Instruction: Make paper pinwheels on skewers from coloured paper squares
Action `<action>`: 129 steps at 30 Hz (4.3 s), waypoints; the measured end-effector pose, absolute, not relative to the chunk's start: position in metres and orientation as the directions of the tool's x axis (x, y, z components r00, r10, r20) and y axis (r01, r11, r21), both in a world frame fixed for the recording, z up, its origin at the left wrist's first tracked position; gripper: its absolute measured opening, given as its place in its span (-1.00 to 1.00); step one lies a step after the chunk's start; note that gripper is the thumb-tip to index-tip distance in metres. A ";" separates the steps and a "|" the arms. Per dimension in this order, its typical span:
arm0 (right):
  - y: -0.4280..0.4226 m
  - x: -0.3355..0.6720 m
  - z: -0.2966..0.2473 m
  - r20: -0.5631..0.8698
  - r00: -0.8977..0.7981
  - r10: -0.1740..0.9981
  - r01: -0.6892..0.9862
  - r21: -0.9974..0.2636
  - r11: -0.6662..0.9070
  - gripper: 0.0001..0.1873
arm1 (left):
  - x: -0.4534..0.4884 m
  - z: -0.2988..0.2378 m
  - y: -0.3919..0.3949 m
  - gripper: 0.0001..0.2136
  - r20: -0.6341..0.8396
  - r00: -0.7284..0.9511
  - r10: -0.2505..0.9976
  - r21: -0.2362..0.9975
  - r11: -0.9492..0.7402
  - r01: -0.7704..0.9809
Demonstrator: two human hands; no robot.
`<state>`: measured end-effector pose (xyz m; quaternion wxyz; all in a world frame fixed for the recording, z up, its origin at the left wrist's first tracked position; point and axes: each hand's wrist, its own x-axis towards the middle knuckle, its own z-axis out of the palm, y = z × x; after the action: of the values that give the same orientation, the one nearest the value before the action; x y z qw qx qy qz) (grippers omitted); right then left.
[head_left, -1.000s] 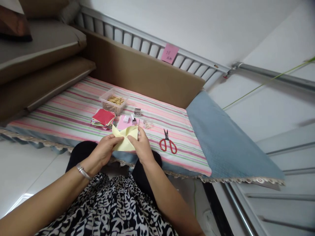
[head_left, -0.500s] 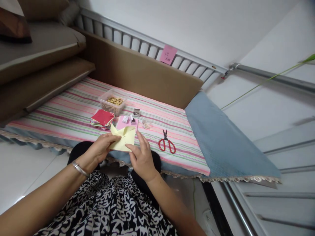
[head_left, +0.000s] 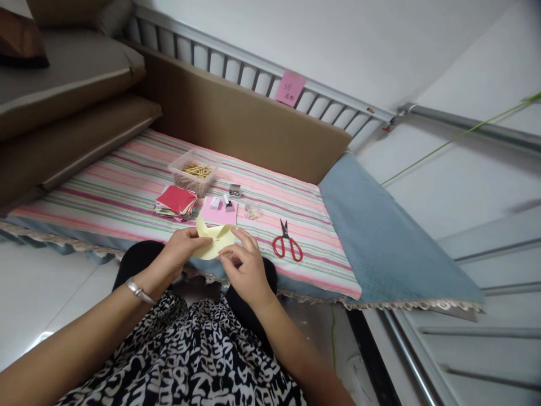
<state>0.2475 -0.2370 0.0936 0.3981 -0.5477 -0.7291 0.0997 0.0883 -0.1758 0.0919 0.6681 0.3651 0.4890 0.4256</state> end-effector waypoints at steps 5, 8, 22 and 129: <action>-0.236 0.243 0.101 0.451 -0.035 0.892 0.721 -0.607 0.335 -0.90 | 0.090 0.090 -0.177 -0.75 -0.301 0.161 0.940 0.935 0.324 -0.143; -0.233 0.241 0.102 0.458 -0.025 0.889 0.739 -0.590 0.324 -0.90 | 0.089 0.088 -0.176 -0.78 -0.290 0.199 0.936 0.943 0.315 -0.106; -0.222 0.238 0.102 0.330 -0.009 0.944 0.712 -0.661 0.238 -0.93 | 0.088 0.093 -0.179 -0.78 -0.357 0.344 0.869 0.891 0.427 -0.155; -0.211 0.239 0.084 0.422 0.013 0.906 0.730 -0.623 0.280 -0.92 | 0.100 0.077 -0.174 -0.73 -0.331 0.197 0.923 0.915 0.365 -0.175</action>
<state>0.2391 -0.2114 0.0843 0.3984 -0.5898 -0.6937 0.1106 0.1004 -0.1740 0.0765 0.6698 0.3870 0.4835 0.4096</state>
